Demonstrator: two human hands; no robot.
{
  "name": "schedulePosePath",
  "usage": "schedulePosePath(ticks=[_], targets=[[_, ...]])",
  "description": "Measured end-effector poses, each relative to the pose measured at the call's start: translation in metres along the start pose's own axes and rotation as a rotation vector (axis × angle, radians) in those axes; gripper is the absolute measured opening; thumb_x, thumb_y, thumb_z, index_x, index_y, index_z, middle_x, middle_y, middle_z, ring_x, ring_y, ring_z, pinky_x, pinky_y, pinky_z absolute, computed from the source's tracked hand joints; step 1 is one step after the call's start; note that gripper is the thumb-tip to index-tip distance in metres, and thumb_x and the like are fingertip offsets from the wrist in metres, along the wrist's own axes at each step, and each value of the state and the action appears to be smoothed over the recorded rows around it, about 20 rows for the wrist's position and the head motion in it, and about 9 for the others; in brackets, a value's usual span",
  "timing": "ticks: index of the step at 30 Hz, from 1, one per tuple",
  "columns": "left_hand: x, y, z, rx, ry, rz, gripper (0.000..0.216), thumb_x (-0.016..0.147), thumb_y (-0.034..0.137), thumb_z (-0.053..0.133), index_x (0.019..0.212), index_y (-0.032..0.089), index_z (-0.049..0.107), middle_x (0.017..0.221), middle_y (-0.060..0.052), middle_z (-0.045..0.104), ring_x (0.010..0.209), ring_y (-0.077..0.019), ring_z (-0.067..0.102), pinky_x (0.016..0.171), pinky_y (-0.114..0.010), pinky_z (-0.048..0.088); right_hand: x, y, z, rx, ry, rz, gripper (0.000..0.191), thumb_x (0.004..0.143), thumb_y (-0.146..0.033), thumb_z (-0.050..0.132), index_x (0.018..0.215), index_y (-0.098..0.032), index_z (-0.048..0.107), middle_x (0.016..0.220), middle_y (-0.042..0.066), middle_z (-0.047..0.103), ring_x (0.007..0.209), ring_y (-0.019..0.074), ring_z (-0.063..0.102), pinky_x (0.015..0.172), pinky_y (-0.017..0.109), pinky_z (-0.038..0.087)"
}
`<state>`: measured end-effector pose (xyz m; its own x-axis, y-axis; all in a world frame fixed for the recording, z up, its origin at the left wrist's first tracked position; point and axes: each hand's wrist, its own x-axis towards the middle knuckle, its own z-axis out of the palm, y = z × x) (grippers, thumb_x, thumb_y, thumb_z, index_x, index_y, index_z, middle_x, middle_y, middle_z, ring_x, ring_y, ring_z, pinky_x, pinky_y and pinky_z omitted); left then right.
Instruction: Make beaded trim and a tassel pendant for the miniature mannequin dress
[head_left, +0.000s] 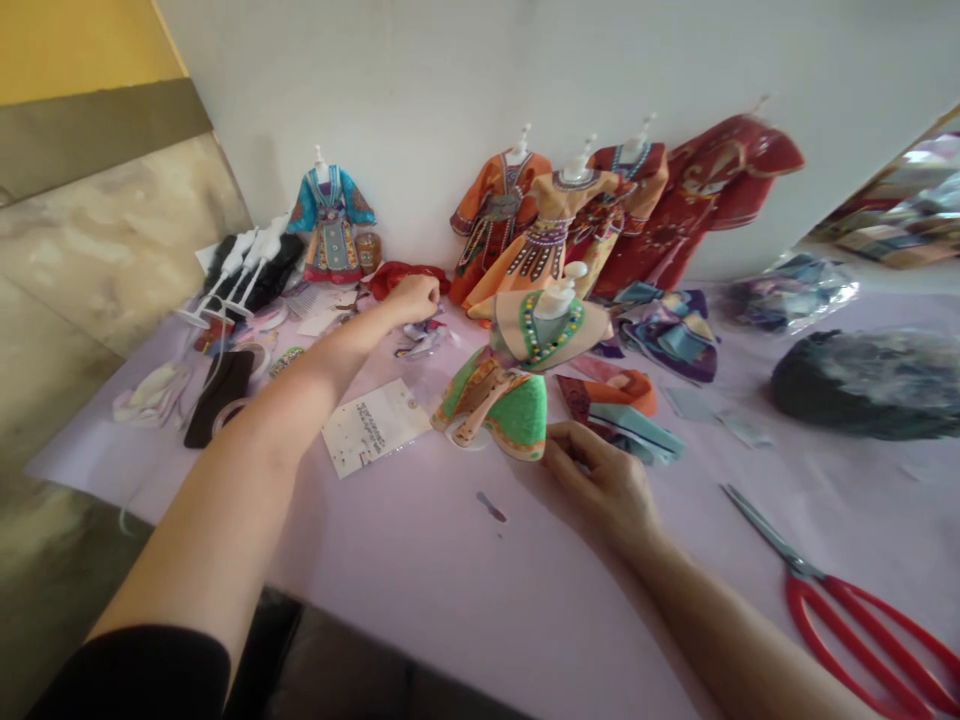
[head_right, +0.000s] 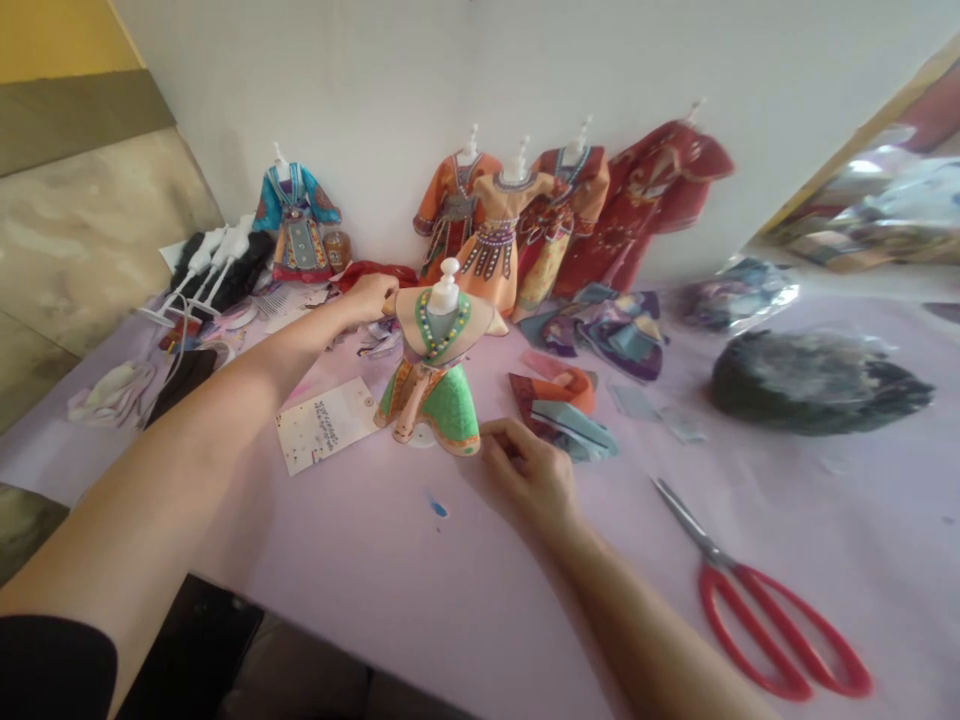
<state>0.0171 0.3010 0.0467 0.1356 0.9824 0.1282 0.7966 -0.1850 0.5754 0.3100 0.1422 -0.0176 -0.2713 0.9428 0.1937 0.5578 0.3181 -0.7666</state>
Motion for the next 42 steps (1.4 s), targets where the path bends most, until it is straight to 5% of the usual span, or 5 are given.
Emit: schedulePosePath(ticks=[11,20,27,31,42], targets=[[-0.006,0.025,-0.049,-0.408,0.313,-0.172,0.013,0.096,0.006,0.056,0.091,0.019,0.055,0.079,0.001,0.066,0.062,-0.0083,0.066,0.066,-0.020,0.050,0.003,0.000,0.002,0.003,0.014,-0.017,0.022,0.087,-0.038,0.056,0.082,-0.021,0.070,0.061,0.002,0.064,0.053,0.0151,0.054,0.050,0.026,0.043],[0.000,0.010,-0.053,-0.426,0.432,-0.159,0.015,0.098,0.006,0.052,0.099,0.018,0.060,0.090,-0.004,0.073,0.080,-0.0134,0.073,0.080,-0.026,0.058,0.003,0.006,0.004,0.003,0.001,0.022,0.022,0.087,-0.036,0.057,0.086,-0.021,0.073,0.064,0.003,0.066,0.055,0.0159,0.054,0.051,0.027,0.044],[-0.015,-0.011,-0.030,0.146,0.139,-0.104,0.034,0.088,0.014,0.069,0.122,0.015,0.064,0.120,-0.012,0.075,0.115,-0.0253,0.070,0.104,-0.036,0.053,0.002,0.024,0.004,0.000,-0.055,-0.012,0.027,0.094,-0.039,0.056,0.096,-0.020,0.075,0.072,0.004,0.069,0.060,0.0155,0.057,0.053,0.025,0.046],[-0.028,-0.016,-0.018,0.279,0.132,-0.023,0.039,0.089,0.011,0.063,0.128,0.013,0.064,0.138,-0.019,0.066,0.127,-0.0301,0.064,0.110,-0.041,0.048,0.002,0.026,0.003,0.006,-0.061,-0.011,0.028,0.095,-0.041,0.057,0.097,-0.021,0.075,0.070,0.003,0.067,0.059,0.0150,0.055,0.052,0.025,0.045],[-0.053,-0.024,0.015,0.181,-0.093,-0.020,0.020,0.078,0.015,0.070,0.061,0.019,0.061,0.073,-0.006,0.069,0.081,-0.0240,0.070,0.081,-0.036,0.051,0.001,0.025,0.001,0.005,-0.072,-0.023,0.024,0.095,-0.041,0.058,0.097,-0.023,0.074,0.072,0.003,0.068,0.060,0.0160,0.056,0.055,0.026,0.046]])
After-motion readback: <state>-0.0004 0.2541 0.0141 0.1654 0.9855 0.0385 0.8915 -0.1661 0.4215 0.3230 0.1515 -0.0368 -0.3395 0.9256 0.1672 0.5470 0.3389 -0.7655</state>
